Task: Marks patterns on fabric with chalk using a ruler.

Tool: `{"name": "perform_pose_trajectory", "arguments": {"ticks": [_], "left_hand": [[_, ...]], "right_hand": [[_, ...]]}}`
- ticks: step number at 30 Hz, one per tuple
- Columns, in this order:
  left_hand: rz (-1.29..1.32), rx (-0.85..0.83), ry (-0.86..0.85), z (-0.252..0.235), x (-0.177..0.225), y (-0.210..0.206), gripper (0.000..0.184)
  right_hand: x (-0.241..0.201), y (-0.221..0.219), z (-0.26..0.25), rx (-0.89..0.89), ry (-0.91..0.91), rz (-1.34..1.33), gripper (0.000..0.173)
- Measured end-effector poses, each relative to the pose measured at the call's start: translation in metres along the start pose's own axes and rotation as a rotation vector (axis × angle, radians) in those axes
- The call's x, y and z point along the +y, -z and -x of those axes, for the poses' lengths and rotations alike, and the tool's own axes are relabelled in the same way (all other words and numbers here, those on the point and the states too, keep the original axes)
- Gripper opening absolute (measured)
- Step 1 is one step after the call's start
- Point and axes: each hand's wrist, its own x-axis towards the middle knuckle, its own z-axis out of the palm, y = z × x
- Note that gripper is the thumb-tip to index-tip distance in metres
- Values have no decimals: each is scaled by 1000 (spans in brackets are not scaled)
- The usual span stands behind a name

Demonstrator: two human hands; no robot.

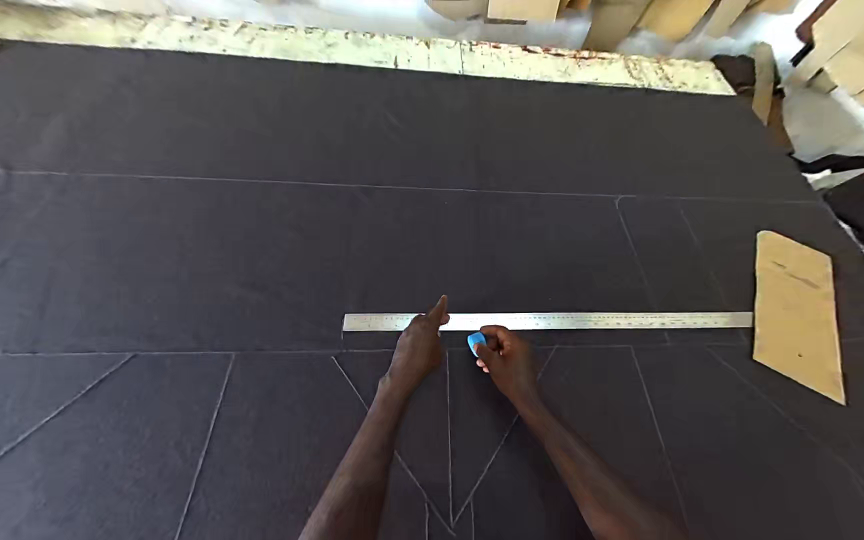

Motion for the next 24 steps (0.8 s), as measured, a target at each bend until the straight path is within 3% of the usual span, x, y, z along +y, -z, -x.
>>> {"name": "perform_pose_trajectory", "arguments": {"ticks": [4,9,14,21,24], "left_hand": [[199,61,4,7,-18,9,63],[-113,258,13,18,-43,10,53],[-111,306,18,21,-54,3,57],[-135,153,112,19,-27,17,62],[-139,141,95,17,-29,17,62]], "right_hand": [[-6,-14,-6,-45,23,30,35],[-13,-35,-22,-9,130,106,31],[-21,-49,-30,-8,145,169,31],[-16,-57,-49,-8,23,256,28],[-12,-59,-44,-3,88,269,25]]}}
